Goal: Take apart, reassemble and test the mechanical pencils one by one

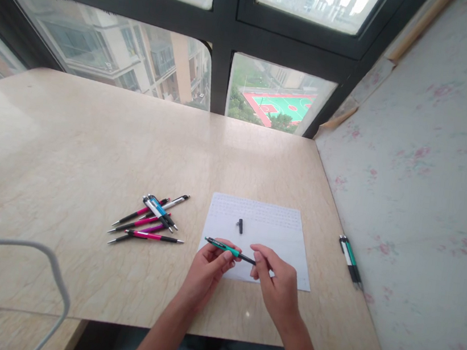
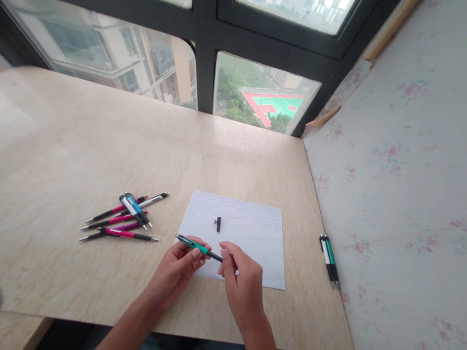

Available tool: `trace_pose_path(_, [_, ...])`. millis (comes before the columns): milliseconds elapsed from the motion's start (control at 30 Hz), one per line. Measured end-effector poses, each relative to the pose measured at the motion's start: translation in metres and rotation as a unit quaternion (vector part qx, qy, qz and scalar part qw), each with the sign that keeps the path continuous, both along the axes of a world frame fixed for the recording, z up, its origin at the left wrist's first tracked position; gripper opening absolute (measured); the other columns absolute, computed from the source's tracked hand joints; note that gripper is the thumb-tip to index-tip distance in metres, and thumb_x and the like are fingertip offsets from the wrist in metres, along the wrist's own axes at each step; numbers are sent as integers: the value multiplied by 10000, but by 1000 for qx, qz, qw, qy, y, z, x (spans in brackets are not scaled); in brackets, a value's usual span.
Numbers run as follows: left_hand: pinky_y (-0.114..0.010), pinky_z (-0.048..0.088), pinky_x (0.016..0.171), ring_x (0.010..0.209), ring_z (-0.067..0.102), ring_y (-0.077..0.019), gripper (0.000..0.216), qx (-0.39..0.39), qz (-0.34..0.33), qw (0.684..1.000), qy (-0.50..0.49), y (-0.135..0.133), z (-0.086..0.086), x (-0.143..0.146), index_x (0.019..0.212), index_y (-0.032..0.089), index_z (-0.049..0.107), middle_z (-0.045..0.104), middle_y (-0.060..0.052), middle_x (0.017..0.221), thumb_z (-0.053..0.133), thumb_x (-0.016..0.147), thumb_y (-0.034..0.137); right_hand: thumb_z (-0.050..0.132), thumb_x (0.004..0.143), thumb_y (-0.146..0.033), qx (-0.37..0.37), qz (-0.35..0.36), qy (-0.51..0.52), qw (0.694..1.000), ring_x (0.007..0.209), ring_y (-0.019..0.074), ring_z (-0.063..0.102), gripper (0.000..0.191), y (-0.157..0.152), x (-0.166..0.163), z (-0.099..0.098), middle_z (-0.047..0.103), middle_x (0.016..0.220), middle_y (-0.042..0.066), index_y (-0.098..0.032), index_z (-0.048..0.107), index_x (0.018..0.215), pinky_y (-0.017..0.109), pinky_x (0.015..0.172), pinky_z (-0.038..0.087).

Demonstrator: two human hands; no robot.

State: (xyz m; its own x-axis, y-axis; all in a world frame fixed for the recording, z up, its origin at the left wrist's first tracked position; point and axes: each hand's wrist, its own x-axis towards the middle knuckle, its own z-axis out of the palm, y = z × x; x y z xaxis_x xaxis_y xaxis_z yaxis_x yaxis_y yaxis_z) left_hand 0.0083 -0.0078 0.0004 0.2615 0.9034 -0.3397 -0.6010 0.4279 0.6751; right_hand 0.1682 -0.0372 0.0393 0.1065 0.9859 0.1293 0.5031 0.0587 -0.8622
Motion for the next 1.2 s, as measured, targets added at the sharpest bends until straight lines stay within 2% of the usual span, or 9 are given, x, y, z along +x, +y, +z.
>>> trace_pose_path(200, [-211,503,720,800,656,-133,179,-8,22,1000,-8,1,0,0,888,159,707,714,-56,903,787,738,214,580,894,-315,-12,25,32,999,695,155,654,173,-2,-1,0,699,821,37,-187,617,1004,250,659,525])
trace_pose_path(267, [-209,502,717,792,656,-130,178,-10,23,1000,-7,1,0,-1,885,158,707,716,-55,898,787,737,217,543,917,-316,-22,37,29,999,671,150,653,149,-2,-1,0,701,773,30,-190,620,895,243,645,514])
trace_pose_path(400, [-217,501,730,785,661,-130,188,-9,14,1000,-7,1,-1,0,885,160,710,726,-52,890,795,730,221,415,984,-355,-42,53,-5,998,540,125,594,385,0,1,0,632,588,1,-189,588,683,236,587,466])
trace_pose_path(600, [-227,496,745,793,656,-134,195,-7,15,1000,-2,1,1,1,880,163,715,725,-50,892,804,717,221,527,917,-369,-18,35,-23,999,668,150,625,203,1,2,0,679,795,38,-183,607,931,233,591,483])
trace_pose_path(667, [-227,494,739,786,654,-134,180,-5,13,1000,-2,1,3,1,873,164,714,725,-50,886,797,723,219,503,929,-355,-19,38,-40,998,651,147,613,208,0,2,0,666,765,29,-188,601,853,239,605,478])
trace_pose_path(767, [-248,496,756,790,657,-145,181,-5,8,1000,4,1,3,1,867,166,712,729,-54,882,800,719,223,392,984,-351,-34,57,-45,997,584,136,588,376,0,2,0,631,643,8,-194,587,703,244,600,455])
trace_pose_path(967, [-262,494,760,806,654,-154,209,-2,7,1000,11,1,0,1,871,165,708,721,-56,899,809,705,242,520,919,-350,-24,31,-30,999,719,163,627,173,0,4,-1,660,794,29,-193,581,879,241,630,473])
trace_pose_path(1133, [-267,492,768,804,653,-158,193,-2,-2,1000,19,1,2,2,866,160,708,724,-60,872,801,717,237,385,990,-338,-57,53,-47,996,596,140,591,373,0,5,-2,626,638,4,-194,569,699,248,609,439])
trace_pose_path(1200, [-270,492,767,796,654,-159,200,-5,3,1000,19,1,3,2,868,160,709,725,-61,870,805,711,239,401,984,-349,-56,48,-40,996,632,147,608,338,0,5,-3,646,681,12,-193,593,753,243,601,442])
